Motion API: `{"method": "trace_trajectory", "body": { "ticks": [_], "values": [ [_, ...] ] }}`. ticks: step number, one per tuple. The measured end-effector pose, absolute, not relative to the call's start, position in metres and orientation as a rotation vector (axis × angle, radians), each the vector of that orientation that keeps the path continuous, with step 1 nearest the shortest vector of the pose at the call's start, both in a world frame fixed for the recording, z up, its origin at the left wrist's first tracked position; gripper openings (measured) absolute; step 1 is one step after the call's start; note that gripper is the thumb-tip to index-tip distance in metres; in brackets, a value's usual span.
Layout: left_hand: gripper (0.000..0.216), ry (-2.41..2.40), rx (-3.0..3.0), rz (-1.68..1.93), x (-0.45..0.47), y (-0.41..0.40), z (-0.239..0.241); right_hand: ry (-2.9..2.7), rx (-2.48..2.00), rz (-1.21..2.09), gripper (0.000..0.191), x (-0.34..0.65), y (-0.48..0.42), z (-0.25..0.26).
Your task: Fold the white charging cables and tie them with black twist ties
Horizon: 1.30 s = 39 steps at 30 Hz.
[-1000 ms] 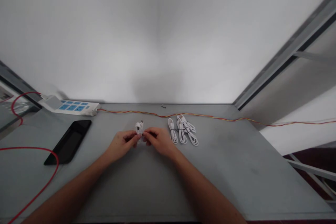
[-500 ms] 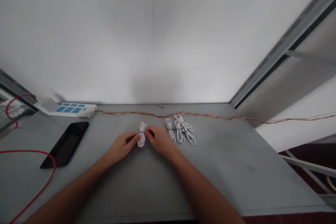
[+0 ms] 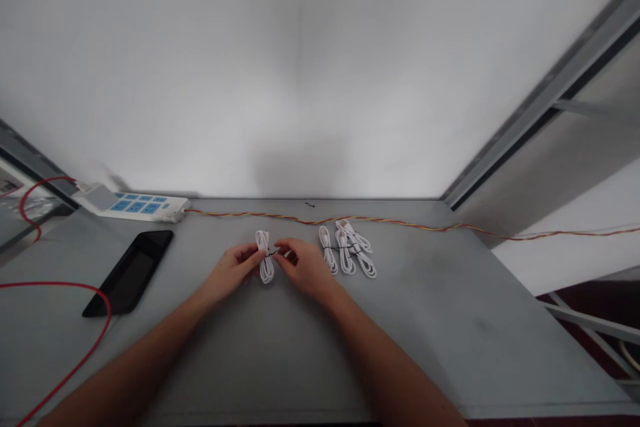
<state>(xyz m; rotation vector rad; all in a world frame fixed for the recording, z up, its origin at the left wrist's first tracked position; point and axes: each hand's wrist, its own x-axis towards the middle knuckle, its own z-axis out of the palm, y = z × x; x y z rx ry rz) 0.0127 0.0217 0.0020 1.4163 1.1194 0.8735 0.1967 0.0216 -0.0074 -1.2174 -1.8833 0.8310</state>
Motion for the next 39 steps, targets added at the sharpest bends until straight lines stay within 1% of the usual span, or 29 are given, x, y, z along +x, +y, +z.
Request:
{"method": "trace_trajectory", "body": {
  "ticks": [5,7,9,11,15,18,21,30,35,39],
  "values": [
    [0.041,1.142,1.415,0.863,0.012,0.022,0.002,-1.935,-1.146,0.736,0.015,0.198,0.023,-0.008],
    [0.040,1.140,1.420,0.852,0.011,0.022,0.001,-1.945,-1.122,0.701,0.014,0.198,0.024,-0.007],
    [0.040,1.122,1.434,0.848,0.011,0.021,0.000,-1.919,-1.134,0.732,0.015,0.198,0.025,-0.006],
    [0.041,1.102,1.438,0.836,0.012,0.021,0.001,-1.855,-1.167,0.875,0.017,0.198,0.025,-0.005],
    [0.044,1.060,1.392,0.820,0.012,0.020,0.004,-1.658,-1.159,1.276,0.022,0.199,0.027,-0.001],
    [0.044,1.043,1.345,0.840,0.012,0.019,0.007,-1.568,-1.109,1.388,0.027,0.200,0.028,0.002],
    [0.043,1.050,1.308,0.860,0.012,0.018,0.009,-1.551,-1.098,1.384,0.028,0.199,0.028,0.003],
    [0.042,1.118,1.257,0.919,0.014,0.021,0.003,-1.581,-1.141,1.268,0.024,0.192,0.022,0.005],
    [0.045,1.107,1.251,0.923,0.014,0.021,0.002,-1.599,-1.145,1.219,0.020,0.191,0.022,-0.001],
    [0.046,1.108,1.243,0.914,0.015,0.020,0.003,-1.612,-1.155,1.114,0.021,0.191,0.023,-0.008]
  ]
}}
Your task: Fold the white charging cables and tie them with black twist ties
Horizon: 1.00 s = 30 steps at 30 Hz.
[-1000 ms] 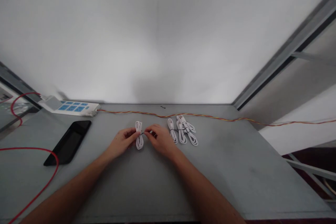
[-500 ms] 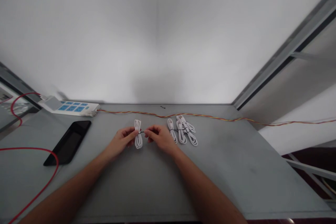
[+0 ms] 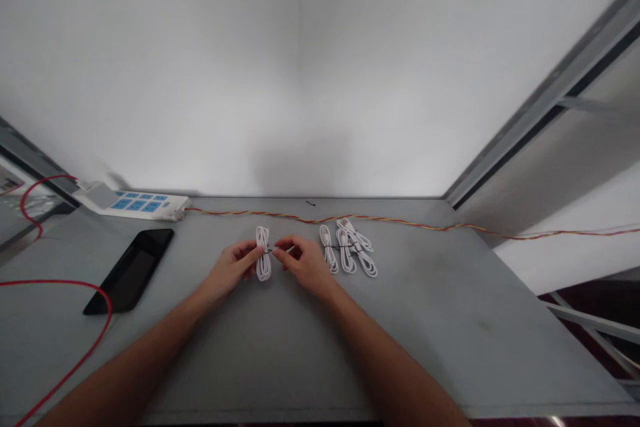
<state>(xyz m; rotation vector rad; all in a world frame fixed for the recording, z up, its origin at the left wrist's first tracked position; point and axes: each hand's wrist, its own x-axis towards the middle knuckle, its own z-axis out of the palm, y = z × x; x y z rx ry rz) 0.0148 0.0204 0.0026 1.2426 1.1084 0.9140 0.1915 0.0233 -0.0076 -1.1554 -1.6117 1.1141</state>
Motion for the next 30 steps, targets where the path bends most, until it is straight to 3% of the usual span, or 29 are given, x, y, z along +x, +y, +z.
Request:
{"method": "trace_trajectory", "body": {
  "ticks": [5,16,22,30],
  "values": [
    [0.043,1.057,1.220,0.915,0.012,0.020,0.002,-1.731,-1.128,0.931,0.026,0.193,0.023,-0.007],
    [0.029,0.812,0.951,0.901,0.013,0.016,0.007,-1.808,-1.156,0.890,0.014,0.187,0.018,-0.005],
    [0.039,0.553,0.680,0.798,0.011,0.012,0.011,-1.894,-1.236,0.685,0.009,0.186,0.013,0.002],
    [0.026,0.793,0.747,1.020,0.012,0.017,0.009,-1.843,-1.307,0.592,0.008,0.193,0.019,0.001]
  ]
}}
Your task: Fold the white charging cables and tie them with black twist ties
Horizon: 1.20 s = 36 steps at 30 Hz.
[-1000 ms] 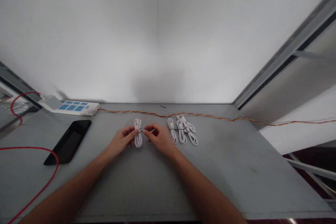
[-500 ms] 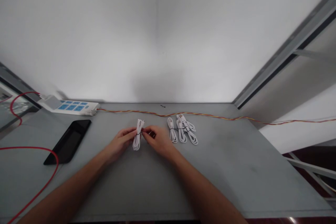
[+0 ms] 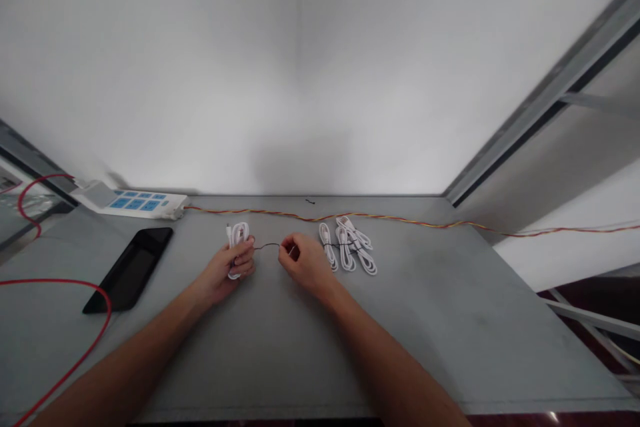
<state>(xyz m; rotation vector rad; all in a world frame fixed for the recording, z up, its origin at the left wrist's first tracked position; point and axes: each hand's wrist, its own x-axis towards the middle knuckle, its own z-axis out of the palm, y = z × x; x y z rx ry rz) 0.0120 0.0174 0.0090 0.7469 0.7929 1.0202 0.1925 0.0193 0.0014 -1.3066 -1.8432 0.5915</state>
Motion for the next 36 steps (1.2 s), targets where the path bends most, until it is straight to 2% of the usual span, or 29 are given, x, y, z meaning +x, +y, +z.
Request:
{"method": "trace_trajectory", "body": {
  "ticks": [5,11,22,27,36],
  "values": [
    [0.041,1.204,1.037,1.100,0.013,0.021,0.001,-1.778,-1.304,0.588,0.010,0.193,0.020,0.000],
    [0.037,1.552,1.307,1.048,0.013,0.018,0.005,-1.635,-1.291,0.726,0.013,0.192,0.019,0.000],
    [0.029,1.440,1.443,1.037,0.012,0.020,-0.001,-1.614,-1.255,0.901,0.013,0.191,0.019,-0.002],
    [0.021,1.539,1.543,1.060,0.012,0.017,0.004,-1.776,-1.208,0.764,0.021,0.191,0.018,-0.004],
    [0.023,1.619,1.611,1.068,0.009,0.018,0.005,-1.928,-1.184,0.563,0.019,0.191,0.017,0.001]
  ]
}}
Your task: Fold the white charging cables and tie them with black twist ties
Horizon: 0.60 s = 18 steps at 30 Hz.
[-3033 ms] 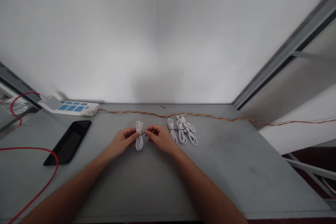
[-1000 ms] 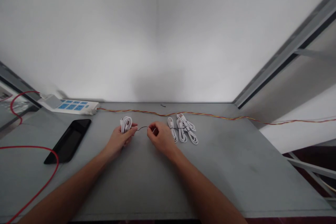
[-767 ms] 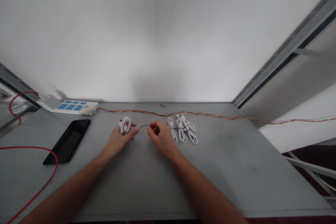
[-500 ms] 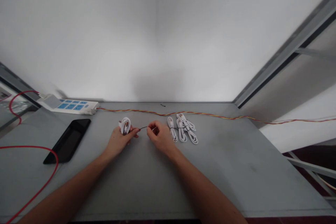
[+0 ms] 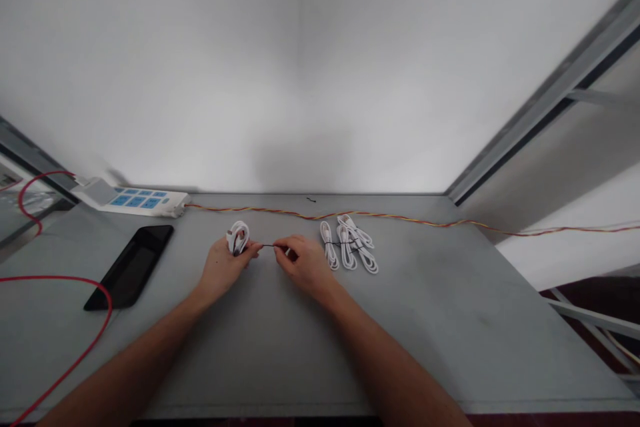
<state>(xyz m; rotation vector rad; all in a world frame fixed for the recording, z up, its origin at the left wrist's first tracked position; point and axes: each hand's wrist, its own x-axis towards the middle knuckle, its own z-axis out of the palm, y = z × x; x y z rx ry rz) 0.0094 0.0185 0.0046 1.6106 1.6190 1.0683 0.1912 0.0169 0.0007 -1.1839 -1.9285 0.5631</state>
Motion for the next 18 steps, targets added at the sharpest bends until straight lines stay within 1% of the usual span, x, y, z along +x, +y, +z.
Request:
{"method": "trace_trajectory", "body": {
  "ticks": [3,7,12,15,16,18],
  "values": [
    [0.022,1.565,1.501,1.119,0.012,0.018,0.010,-1.818,-1.245,0.620,0.019,0.193,0.021,0.000],
    [0.026,1.446,1.383,1.151,0.013,0.019,0.013,-1.642,-1.339,0.935,0.020,0.196,0.023,0.002],
    [0.027,1.506,1.434,1.086,0.007,0.023,0.009,-1.532,-1.394,1.128,0.022,0.196,0.029,0.001],
    [0.028,1.512,1.475,1.142,0.005,0.024,0.008,-1.249,-1.426,1.260,0.024,0.198,0.037,-0.006],
    [0.027,1.510,1.498,1.151,0.004,0.024,0.009,-1.174,-1.428,1.275,0.026,0.199,0.040,-0.008],
    [0.024,1.535,1.572,1.131,0.003,0.023,0.011,-1.149,-1.438,1.225,0.042,0.203,0.044,-0.009]
  ]
}}
